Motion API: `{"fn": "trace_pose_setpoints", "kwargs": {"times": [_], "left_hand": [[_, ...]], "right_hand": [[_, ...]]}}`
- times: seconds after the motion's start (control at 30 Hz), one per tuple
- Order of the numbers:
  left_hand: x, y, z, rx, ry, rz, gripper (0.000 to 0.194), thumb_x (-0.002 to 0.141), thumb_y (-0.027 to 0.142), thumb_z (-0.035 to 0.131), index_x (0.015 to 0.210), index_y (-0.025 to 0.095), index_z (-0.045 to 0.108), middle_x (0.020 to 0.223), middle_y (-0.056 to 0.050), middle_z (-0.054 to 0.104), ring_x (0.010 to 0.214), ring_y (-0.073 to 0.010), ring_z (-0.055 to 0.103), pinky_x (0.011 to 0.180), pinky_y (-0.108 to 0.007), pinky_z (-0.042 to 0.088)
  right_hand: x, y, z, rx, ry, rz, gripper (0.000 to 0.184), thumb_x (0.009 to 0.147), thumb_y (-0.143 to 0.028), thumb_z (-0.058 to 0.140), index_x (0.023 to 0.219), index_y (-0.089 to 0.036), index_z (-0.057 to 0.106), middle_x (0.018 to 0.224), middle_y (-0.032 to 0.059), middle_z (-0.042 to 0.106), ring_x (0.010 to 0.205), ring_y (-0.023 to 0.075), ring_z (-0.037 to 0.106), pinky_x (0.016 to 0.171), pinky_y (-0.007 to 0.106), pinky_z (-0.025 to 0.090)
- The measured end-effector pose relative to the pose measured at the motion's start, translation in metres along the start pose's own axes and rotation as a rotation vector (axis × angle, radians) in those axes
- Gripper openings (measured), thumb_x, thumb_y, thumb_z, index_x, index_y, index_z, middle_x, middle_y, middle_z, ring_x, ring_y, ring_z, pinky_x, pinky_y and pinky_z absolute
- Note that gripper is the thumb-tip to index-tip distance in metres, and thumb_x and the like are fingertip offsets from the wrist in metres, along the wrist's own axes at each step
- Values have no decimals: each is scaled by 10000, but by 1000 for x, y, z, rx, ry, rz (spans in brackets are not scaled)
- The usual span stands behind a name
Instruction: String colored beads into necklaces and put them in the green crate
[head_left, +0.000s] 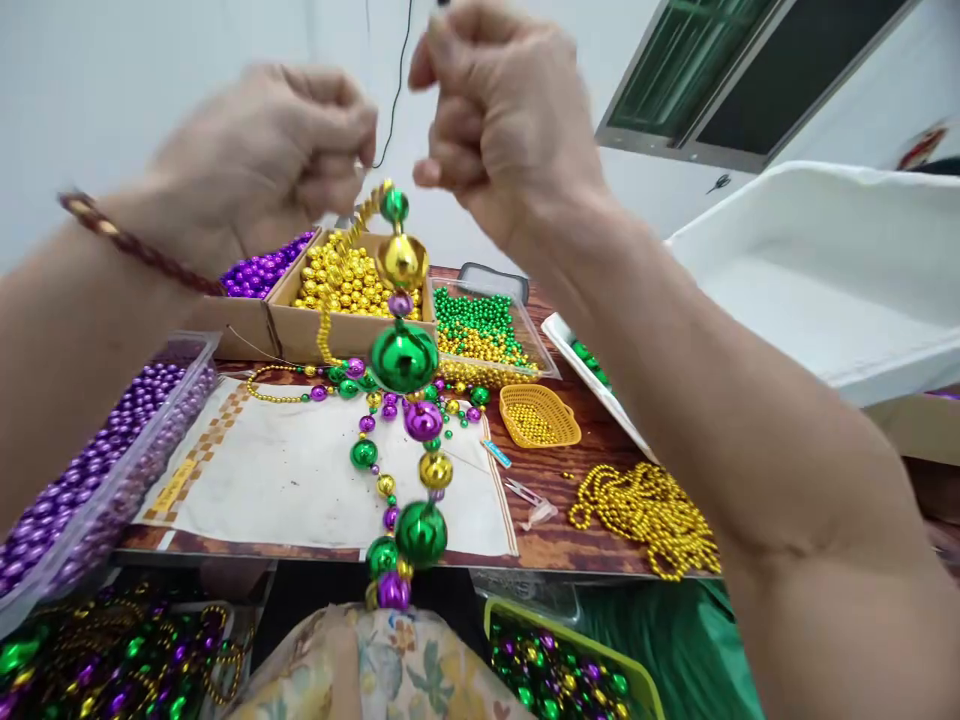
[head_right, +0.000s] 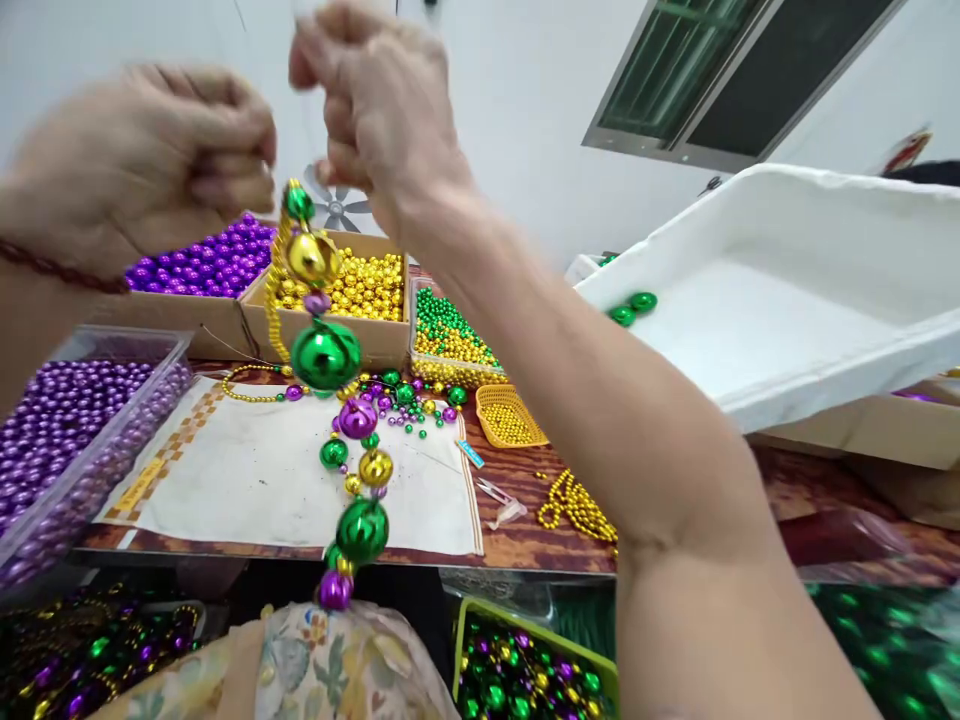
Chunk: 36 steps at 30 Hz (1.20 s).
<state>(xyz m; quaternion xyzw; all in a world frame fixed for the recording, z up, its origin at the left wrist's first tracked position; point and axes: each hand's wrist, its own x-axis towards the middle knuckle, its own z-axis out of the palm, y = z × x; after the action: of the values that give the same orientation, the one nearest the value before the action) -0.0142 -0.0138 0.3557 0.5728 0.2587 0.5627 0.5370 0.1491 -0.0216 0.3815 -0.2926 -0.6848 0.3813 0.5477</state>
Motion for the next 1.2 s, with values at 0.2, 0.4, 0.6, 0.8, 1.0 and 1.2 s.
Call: {"fn": "trace_pose_setpoints", "kwargs": {"times": [0.2,0.4,0.6,0.8,1.0,1.2], "left_hand": [[-7,-26,2,-33,38,104,381,1068,76,244,793,70,506,600,77,405,537,75,324,665,-172,253],[12,-33,7,-203,97,192,357,1013,142,542,657,169,538,480,55,431,482,-48,417,549,-214,366],[21,-43,8,-302,101,198,168,908,187,712,763,176,628,605,40,563,599,-83,586,617,-219,449],[51,-46,-38,-464,181,248,112,920,326,698,956,219,696,744,4,689,890,-174,712,794,-278,532],[78,-89,-98,-522,217,-4,252,946,394,625,841,176,696,822,-94,757,791,-177,713,830,-338,560],[56,-77,-11,-215,-613,-147,379,840,556,703,892,182,741,962,-144,783,963,-298,737,917,-475,541]], "right_hand": [[-7,31,-3,-50,-19,20,385,1042,-186,482,658,-202,499,487,-104,204,379,39,181,413,164,347],[1,42,-8,-230,-243,-32,302,902,-353,719,677,-199,588,497,-53,423,431,73,379,404,228,372],[4,47,-8,-300,-355,-51,309,891,-364,722,666,-191,598,503,-36,469,447,73,407,400,237,364],[9,33,-10,-355,-407,-96,315,918,-326,697,665,-193,563,513,-50,422,459,59,360,407,221,314],[19,-7,-10,-275,-536,-138,335,864,-439,757,696,-197,599,490,-72,366,429,52,331,391,220,267],[24,-35,3,-270,-648,-205,357,859,-470,769,726,-190,593,520,-76,369,417,35,331,370,191,251]]}}
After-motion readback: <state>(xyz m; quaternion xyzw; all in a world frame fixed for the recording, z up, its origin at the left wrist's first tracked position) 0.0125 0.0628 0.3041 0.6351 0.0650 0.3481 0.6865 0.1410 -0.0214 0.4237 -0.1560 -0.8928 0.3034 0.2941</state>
